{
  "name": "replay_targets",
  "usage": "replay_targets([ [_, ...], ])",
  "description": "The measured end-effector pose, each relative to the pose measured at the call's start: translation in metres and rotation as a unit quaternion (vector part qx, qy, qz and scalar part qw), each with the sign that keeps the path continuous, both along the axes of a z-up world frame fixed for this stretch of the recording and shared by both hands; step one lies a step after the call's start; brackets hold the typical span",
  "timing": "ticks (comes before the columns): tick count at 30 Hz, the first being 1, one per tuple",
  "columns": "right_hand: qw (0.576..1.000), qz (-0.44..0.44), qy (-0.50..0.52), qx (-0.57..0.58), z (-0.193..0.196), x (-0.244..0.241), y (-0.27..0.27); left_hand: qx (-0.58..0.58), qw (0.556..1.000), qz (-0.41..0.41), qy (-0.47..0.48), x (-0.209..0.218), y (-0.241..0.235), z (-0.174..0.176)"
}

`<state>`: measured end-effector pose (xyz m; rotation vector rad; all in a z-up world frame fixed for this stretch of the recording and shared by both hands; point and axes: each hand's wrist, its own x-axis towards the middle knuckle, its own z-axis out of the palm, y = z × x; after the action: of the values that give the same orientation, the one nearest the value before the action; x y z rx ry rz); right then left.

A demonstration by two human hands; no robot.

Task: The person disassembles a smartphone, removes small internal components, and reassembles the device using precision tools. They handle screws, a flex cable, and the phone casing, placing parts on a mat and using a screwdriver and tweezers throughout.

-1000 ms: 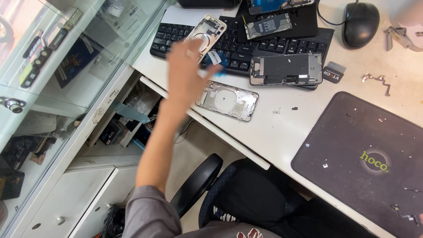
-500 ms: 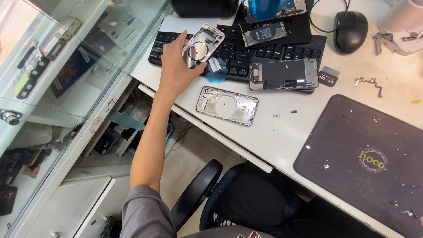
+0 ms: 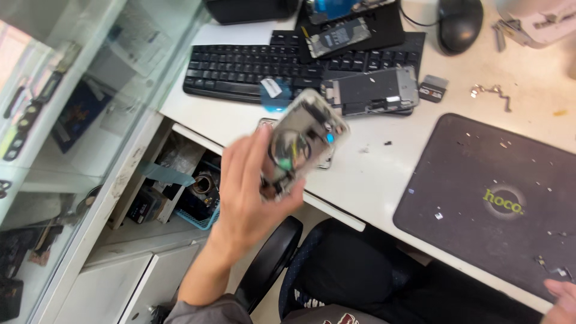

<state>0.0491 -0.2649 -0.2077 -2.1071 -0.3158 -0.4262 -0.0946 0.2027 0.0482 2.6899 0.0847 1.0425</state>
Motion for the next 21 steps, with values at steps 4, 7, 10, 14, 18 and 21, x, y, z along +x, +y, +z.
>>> replay_targets([
  [4, 0.990, 0.116, -0.076, -0.010, 0.062, -0.023, 0.020, 0.001, 0.999, -0.033, 0.002, -0.007, -0.046, 0.000],
  [7, 0.974, 0.191, -0.120, -0.023, 0.116, -0.036, 0.044, 0.012, 0.999, -0.050, 0.000, -0.011, -0.067, -0.004],
  [10, 0.962, 0.230, -0.138, -0.056, 0.159, -0.044, 0.071, 0.007, 0.998, -0.063, 0.001, -0.014, -0.085, -0.013],
  [14, 0.958, 0.236, -0.153, -0.061, 0.189, -0.041, 0.098, -0.001, 0.997, -0.083, -0.004, -0.014, -0.101, -0.028],
  [18, 0.961, 0.231, -0.150, -0.004, 0.194, -0.040, 0.115, -0.006, 0.994, -0.112, -0.001, -0.016, -0.107, -0.037],
  [21, 0.959, 0.242, -0.144, 0.027, 0.194, -0.041, 0.120, -0.015, 0.993, -0.115, 0.008, -0.018, -0.113, -0.042],
])
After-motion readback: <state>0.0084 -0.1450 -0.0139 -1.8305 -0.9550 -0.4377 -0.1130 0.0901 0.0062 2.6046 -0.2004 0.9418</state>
